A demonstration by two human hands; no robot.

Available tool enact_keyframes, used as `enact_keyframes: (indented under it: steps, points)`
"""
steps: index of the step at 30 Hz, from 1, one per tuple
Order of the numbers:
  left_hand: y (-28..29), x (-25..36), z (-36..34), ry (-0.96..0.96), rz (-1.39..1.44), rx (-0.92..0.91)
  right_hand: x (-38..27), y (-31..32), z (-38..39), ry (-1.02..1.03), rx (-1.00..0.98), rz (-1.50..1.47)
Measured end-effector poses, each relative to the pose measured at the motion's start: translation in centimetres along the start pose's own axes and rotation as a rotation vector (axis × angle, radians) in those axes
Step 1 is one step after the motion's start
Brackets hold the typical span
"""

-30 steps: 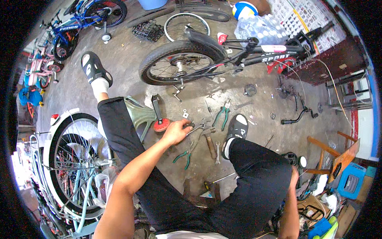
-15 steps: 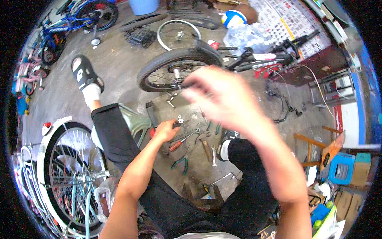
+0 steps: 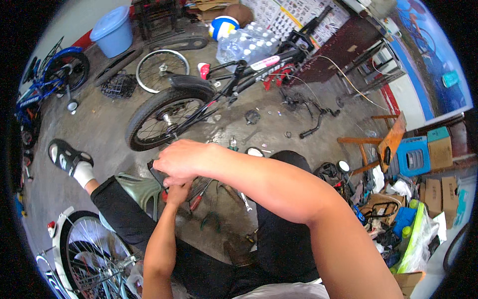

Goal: The person handles small metal components by hand, threads a nut onto a bolt, and uses a wrench to tighten hardware on the rear axle of a bicycle frame.

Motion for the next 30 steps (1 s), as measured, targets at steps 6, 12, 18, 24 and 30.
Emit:
enact_keyframes:
  steps: [6, 12, 18, 24, 30]
  points:
    - [0.1, 0.4, 1.1, 0.097, 0.020, -0.034, 5.1, -0.5, -0.5, -0.087, -0.088, 0.027]
    - [-0.5, -1.2, 0.2, 0.112, 0.087, -0.018, 6.1, -0.1, -0.4, -0.084, -0.093, 0.061]
    - [-2.3, -6.0, -0.7, 0.034, 0.108, 0.130, 1.2, -0.4, 1.1, 0.089, -0.091, 0.044]
    - [-4.6, -3.9, 0.4, 0.293, 0.203, 0.059, 0.0, -2.3, 4.9, 0.135, -0.098, 0.017]
    - [-6.5, -3.0, 1.5, 0.480, 0.339, 0.087, -0.4, -1.6, 8.3, 0.172, 0.013, 0.015]
Point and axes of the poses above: each hand's wrist, its own z-axis away from the middle knuckle, its own y-axis out of the back of the hand, x = y × z, the point moved 7 cm from there along -z, towards the middle knuckle, and after that the axes turned 10 degrees about -x, right-handed, at the moved point
